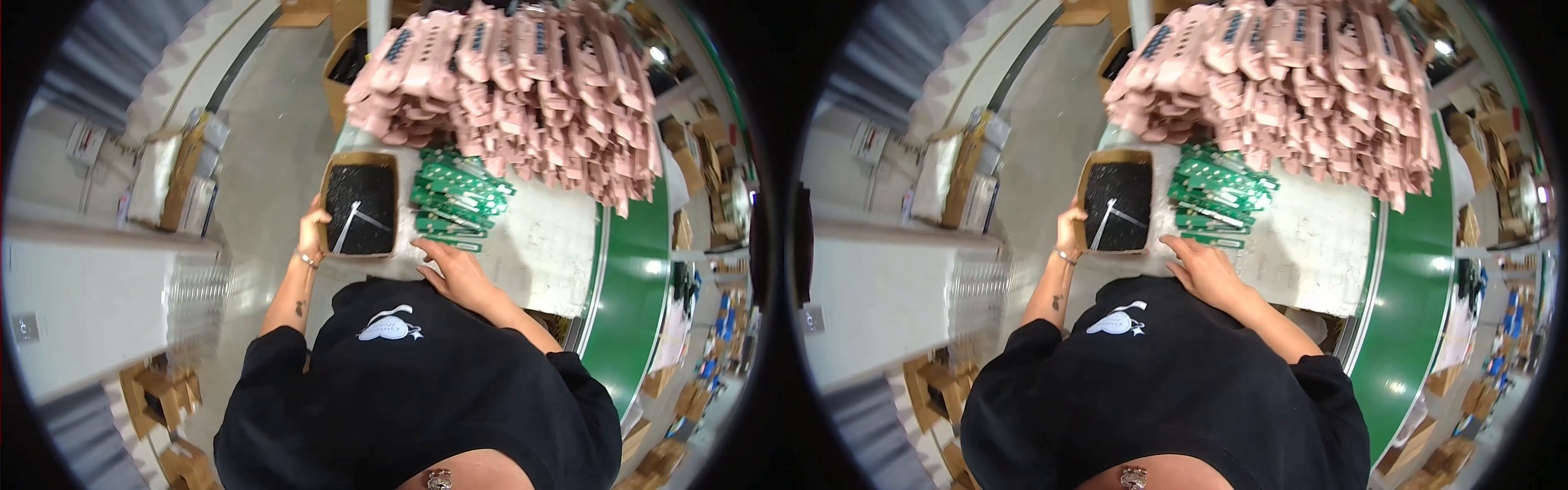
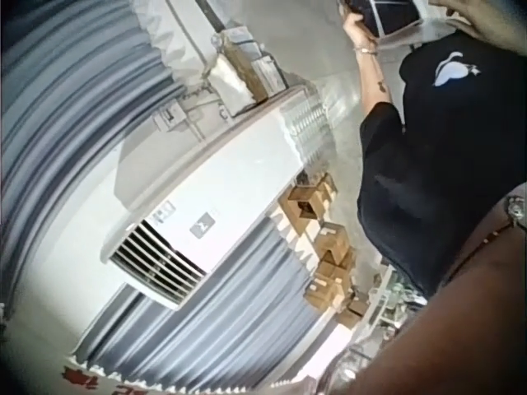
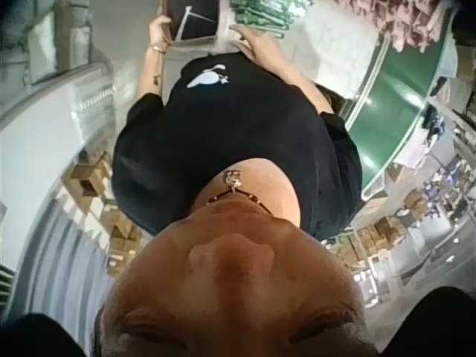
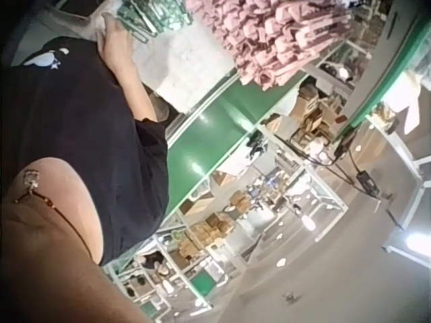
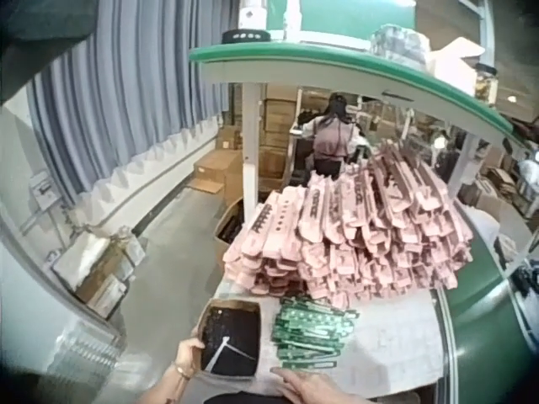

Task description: Moving circuit boards from a plastic tray to a workbench and organizing them for packaging.

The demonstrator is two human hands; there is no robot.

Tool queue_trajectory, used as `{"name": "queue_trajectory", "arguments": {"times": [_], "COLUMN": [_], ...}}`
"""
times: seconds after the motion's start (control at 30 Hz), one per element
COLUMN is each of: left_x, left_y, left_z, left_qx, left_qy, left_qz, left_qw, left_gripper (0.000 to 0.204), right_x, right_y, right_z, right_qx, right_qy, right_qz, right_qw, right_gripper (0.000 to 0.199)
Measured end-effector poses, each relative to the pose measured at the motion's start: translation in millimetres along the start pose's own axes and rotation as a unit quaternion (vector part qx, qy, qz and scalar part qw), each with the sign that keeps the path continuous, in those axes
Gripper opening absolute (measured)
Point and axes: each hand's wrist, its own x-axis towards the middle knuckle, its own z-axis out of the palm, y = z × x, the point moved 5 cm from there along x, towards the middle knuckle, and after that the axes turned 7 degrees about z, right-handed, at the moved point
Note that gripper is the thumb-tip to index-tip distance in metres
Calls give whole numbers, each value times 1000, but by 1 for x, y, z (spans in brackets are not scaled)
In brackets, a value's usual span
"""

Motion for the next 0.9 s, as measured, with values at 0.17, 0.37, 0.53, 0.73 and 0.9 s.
{"name": "queue_trajectory", "arguments": {"times": [0.17, 0.37, 0.53, 0.73, 0.9], "left_x": [36, 60, 41, 32, 37], "left_y": [-16, 2, 47, 46, 26], "left_z": [16, 10, 51, 93, 98], "left_qx": [-29, 497, 675, 677, 710], "left_qy": [-53, 23, 25, -2, -108], "left_qz": [-65, 105, 325, 403, 293], "left_qw": [996, 861, 662, 616, 631], "left_gripper": [72, 31, 25, 19, 15], "right_x": [-38, -83, -90, -75, -68], "right_y": [37, 70, 79, 79, 81], "right_z": [-96, -147, -160, -162, -148], "right_qx": [-56, -19, -42, -40, -29], "right_qy": [200, 272, 277, 276, 265], "right_qz": [74, 230, 300, 257, 249], "right_qw": [975, 934, 912, 925, 931], "right_gripper": [24, 20, 20, 20, 20]}}
